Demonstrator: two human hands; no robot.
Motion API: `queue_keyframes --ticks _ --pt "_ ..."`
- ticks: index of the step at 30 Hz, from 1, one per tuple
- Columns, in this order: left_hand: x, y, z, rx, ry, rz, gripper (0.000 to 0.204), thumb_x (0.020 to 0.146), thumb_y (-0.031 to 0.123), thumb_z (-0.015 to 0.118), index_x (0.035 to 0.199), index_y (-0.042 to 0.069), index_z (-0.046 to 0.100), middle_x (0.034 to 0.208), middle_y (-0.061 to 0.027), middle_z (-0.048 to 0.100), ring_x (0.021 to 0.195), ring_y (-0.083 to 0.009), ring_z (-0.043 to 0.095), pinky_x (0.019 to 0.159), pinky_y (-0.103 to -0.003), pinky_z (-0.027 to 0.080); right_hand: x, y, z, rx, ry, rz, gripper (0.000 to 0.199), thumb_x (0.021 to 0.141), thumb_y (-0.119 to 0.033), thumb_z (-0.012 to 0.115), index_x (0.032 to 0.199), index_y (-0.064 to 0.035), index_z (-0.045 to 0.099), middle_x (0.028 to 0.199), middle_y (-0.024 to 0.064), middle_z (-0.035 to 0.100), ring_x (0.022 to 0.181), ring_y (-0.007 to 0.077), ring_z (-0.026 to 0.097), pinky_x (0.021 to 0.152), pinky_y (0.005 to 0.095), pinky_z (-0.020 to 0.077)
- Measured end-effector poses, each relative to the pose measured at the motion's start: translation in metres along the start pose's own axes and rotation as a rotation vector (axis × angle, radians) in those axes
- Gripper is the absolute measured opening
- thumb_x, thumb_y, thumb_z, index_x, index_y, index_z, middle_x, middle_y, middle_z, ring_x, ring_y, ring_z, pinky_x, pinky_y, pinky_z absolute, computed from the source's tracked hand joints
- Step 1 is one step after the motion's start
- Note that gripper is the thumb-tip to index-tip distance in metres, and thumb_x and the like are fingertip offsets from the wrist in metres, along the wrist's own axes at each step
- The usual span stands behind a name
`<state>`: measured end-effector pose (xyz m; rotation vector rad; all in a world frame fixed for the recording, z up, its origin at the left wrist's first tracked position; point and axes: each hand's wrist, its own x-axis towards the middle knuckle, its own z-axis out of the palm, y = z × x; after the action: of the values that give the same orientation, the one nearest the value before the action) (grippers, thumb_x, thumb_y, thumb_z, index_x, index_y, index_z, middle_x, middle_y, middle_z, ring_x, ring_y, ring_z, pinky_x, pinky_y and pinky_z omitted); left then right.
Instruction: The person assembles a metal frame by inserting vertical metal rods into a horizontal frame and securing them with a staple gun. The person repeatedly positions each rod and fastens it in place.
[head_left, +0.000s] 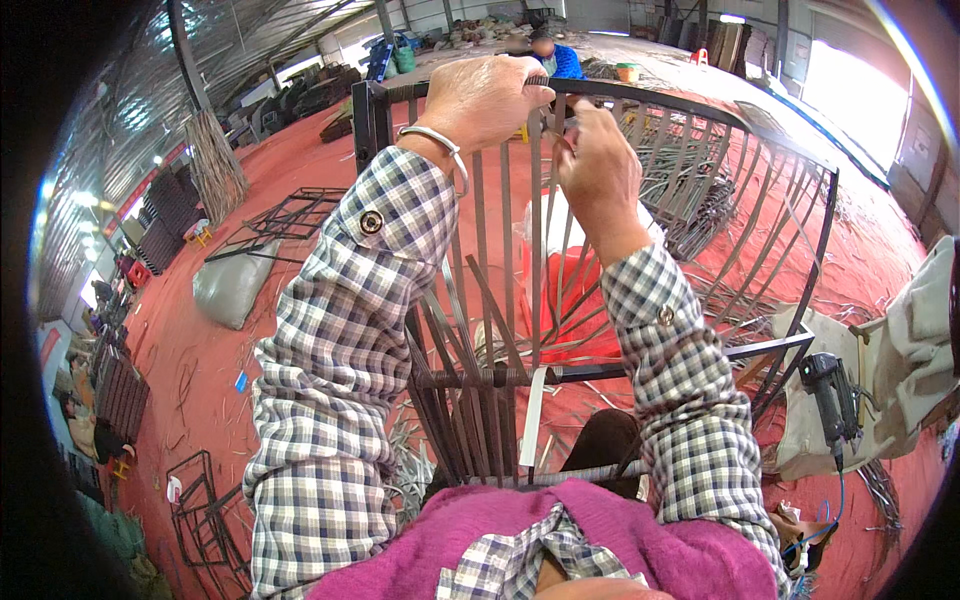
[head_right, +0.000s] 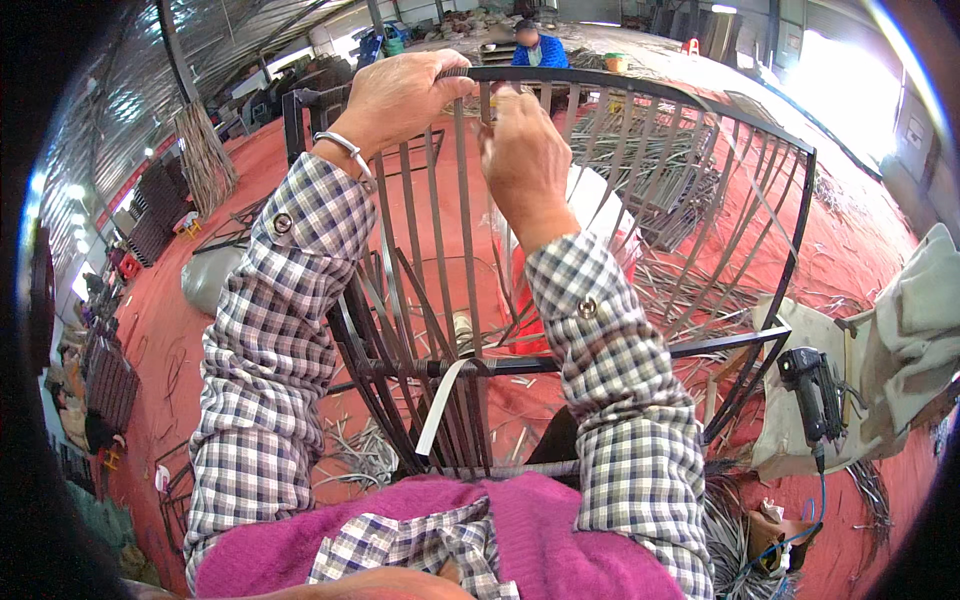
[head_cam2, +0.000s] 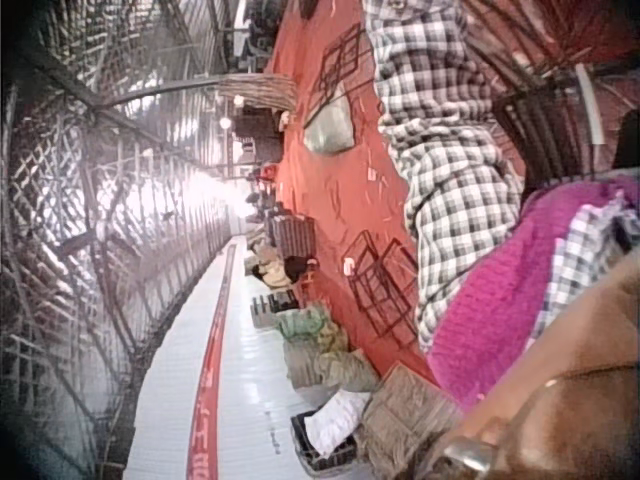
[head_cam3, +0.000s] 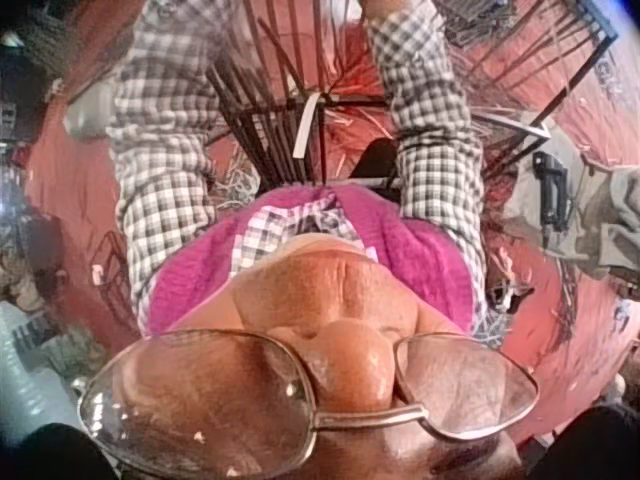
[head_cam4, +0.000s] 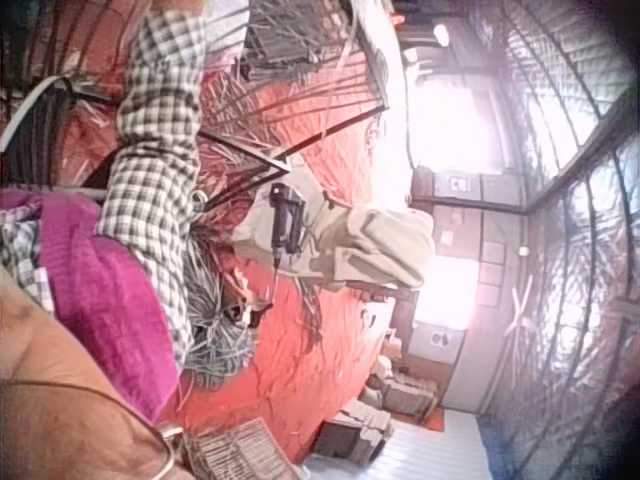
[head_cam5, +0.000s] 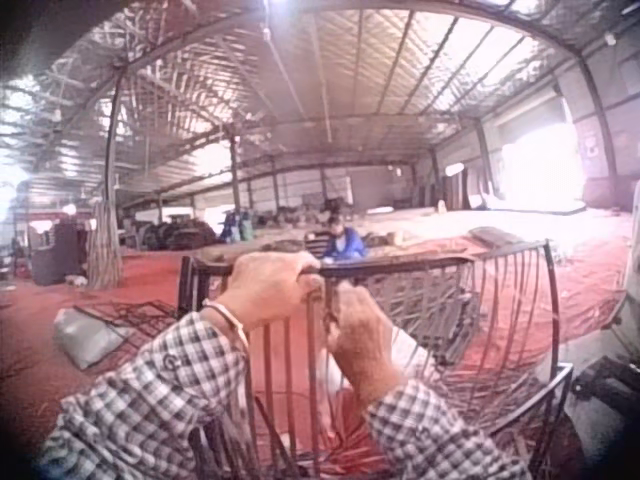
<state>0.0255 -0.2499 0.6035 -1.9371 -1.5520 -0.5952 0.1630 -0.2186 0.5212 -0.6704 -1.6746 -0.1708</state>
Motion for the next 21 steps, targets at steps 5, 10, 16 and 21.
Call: queue_keyframes --ticks 5,10,16,21 --pt "0.000 0.002 -0.002 -0.008 -0.007 -0.011 0.037 0.087 0.043 0.051 0.106 0.015 0.063 0.099 -0.0070 0.065 0.092 -0.0264 0.062 0.074 -0.039 0.049 -0.012 -0.002 0.008 -0.031 -0.039 -0.015 0.033 0.079 -0.010 0.059 0.111 -0.0031 0.053 0.097 0.0127 0.056 0.085 0.0301 0.060 0.069 0.0400 0.0496" --pt "-0.002 0.001 0.000 -0.023 -0.013 0.002 0.036 0.087 0.043 0.050 0.108 0.016 0.062 0.099 -0.0067 0.065 0.094 -0.0266 0.061 0.076 -0.039 0.048 -0.013 0.005 0.027 0.021 -0.010 0.073 0.031 0.081 -0.012 0.060 0.111 -0.0072 0.054 0.093 0.0142 0.057 0.078 0.0328 0.061 0.065 0.0412 0.0492" --pt "0.001 0.000 0.006 -0.003 -0.037 -0.024 0.034 0.087 0.040 0.051 0.109 0.016 0.061 0.100 -0.0073 0.065 0.094 -0.0276 0.061 0.075 -0.039 0.048 -0.008 0.006 0.027 0.146 -0.060 0.125 0.022 0.079 -0.010 0.060 0.099 -0.0037 0.057 0.088 0.0136 0.058 0.081 0.0356 0.059 0.066 0.0435 0.0476" --pt "-0.011 -0.005 0.016 -0.082 0.128 0.102 0.028 0.084 0.026 0.058 0.111 0.019 0.060 0.102 -0.0057 0.065 0.091 -0.0277 0.062 0.075 -0.039 0.049 0.000 -0.006 -0.011 0.279 -0.261 0.238 0.026 0.080 -0.019 0.058 0.063 0.0011 0.059 0.075 0.0151 0.053 0.075 0.0318 0.054 0.071 0.0417 0.0420"
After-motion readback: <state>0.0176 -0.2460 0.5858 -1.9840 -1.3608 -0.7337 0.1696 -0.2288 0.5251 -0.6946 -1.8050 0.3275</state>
